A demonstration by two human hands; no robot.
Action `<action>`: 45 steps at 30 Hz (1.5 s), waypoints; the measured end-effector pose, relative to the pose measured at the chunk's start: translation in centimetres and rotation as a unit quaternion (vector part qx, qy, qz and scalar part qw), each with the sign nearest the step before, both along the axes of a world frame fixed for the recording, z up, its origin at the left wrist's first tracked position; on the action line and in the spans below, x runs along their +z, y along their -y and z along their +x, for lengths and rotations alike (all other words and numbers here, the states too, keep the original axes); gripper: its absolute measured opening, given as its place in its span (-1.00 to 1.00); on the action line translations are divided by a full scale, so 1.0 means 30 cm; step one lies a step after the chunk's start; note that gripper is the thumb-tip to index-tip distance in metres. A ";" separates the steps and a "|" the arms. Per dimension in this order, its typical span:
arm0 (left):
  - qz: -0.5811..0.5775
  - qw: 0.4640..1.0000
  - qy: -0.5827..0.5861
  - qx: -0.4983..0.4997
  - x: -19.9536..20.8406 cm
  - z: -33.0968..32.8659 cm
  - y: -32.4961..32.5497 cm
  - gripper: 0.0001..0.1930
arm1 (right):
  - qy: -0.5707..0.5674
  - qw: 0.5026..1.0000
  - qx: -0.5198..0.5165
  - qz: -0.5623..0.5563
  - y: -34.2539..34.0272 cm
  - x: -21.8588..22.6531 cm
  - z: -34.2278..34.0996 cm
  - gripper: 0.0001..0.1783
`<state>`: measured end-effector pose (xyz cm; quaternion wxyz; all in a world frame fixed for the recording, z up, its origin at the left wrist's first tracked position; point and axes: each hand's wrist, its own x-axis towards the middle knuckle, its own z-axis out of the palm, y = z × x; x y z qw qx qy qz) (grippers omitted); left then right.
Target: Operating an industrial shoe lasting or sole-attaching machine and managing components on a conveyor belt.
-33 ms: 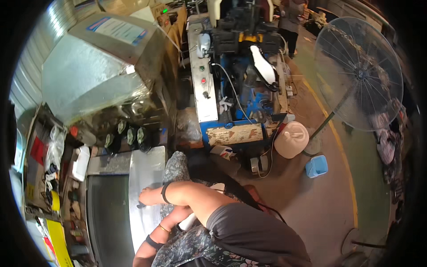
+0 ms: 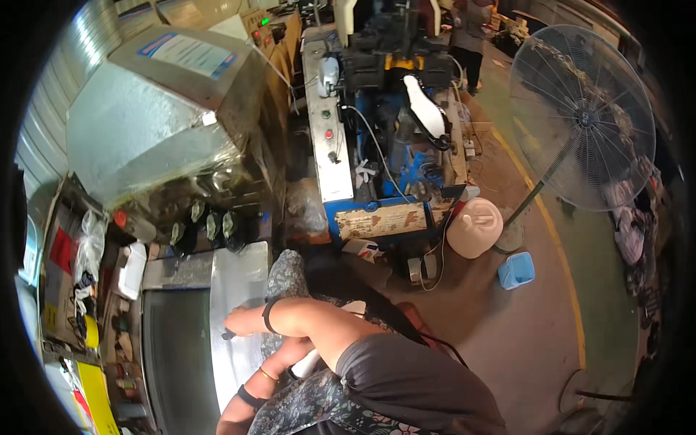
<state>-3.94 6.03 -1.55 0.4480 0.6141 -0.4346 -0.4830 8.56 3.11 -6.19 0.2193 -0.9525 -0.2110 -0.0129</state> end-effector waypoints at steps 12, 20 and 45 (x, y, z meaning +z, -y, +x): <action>0.059 0.998 -0.031 -0.019 -0.005 0.004 0.038 -0.27 | -0.450 0.782 -0.113 0.415 0.507 0.377 -0.425 -0.81; 0.158 0.982 -0.099 0.015 0.009 0.029 0.186 -0.23 | -0.464 0.755 -0.312 0.342 0.780 0.554 -0.990 -0.60; 0.066 0.990 0.054 0.115 -0.026 -0.030 0.142 -0.37 | -0.361 0.925 -0.082 0.085 0.797 0.394 -0.890 -0.60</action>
